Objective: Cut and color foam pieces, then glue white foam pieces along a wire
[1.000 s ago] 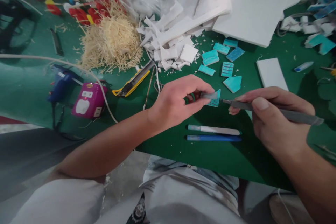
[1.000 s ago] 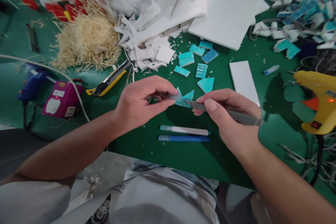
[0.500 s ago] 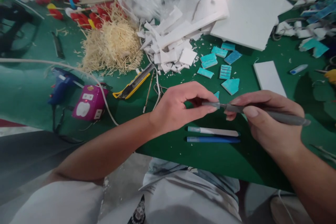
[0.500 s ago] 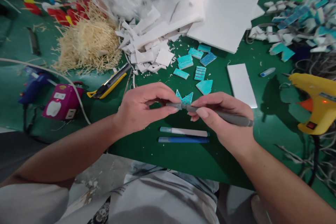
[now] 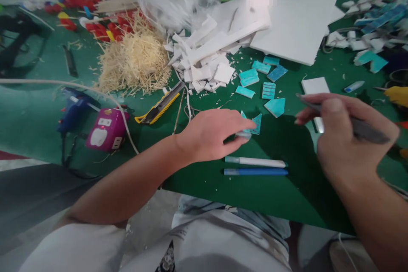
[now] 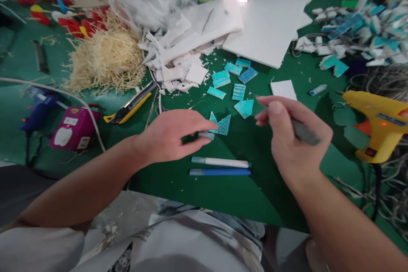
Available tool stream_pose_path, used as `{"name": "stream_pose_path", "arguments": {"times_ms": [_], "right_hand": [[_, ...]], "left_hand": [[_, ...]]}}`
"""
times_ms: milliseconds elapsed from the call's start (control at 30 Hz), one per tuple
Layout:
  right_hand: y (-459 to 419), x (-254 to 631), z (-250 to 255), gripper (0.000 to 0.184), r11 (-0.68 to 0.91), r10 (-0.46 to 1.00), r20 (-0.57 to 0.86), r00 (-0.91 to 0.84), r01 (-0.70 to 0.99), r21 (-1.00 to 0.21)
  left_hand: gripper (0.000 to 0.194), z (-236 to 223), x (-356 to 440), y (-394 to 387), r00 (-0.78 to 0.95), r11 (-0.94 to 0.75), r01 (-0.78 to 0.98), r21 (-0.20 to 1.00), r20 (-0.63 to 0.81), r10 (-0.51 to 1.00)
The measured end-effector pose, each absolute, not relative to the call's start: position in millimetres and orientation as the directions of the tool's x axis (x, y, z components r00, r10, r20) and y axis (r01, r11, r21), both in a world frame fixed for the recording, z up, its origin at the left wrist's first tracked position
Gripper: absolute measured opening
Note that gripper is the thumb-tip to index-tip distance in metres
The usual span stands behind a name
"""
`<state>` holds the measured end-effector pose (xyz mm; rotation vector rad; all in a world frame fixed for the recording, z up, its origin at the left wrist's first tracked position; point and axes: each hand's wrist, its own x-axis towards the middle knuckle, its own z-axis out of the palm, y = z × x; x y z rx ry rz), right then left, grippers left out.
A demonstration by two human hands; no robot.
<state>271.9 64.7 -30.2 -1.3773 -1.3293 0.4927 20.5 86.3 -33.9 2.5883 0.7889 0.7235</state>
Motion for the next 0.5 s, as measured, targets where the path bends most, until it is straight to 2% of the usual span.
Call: {"name": "stream_pose_path", "arguments": {"times_ms": [67,167,233,300,400,500], "right_hand": [[66.9,273.7,-32.2,0.014,0.216,0.892,0.373,0.254,0.485,-0.847],[68.9,276.1,-35.1,0.021,0.231,0.91,0.363,0.2,0.481,-0.846],[71.1,280.4,-37.1,0.024,0.251,0.902,0.392,0.183,0.518,-0.818],[75.0,287.8,-39.9,0.028,0.232,0.912,0.391,0.125,0.63,-0.742],[83.7,300.4,-46.6,0.041,0.212,0.941,0.339,-0.002,0.785,-0.582],[91.6,307.3,-54.0,0.052,0.308,0.927,0.347,-0.143,0.819,-0.485]], "left_hand": [[0.019,-36.2,22.2,85.0,0.796,-0.857,0.374,0.355,0.352,0.493],[0.019,-39.1,24.8,83.1,0.842,-0.893,0.309,0.328,0.342,0.417],[0.02,-39.1,25.3,83.3,0.819,-0.869,0.347,0.352,0.336,0.464],[0.026,-38.4,24.9,84.5,0.748,-0.799,0.464,0.382,0.314,0.585],[0.048,-38.5,23.7,86.8,0.627,-0.666,0.629,0.4,0.245,0.739],[0.059,-40.7,23.6,88.4,0.606,-0.634,0.66,0.402,0.214,0.766]]}}
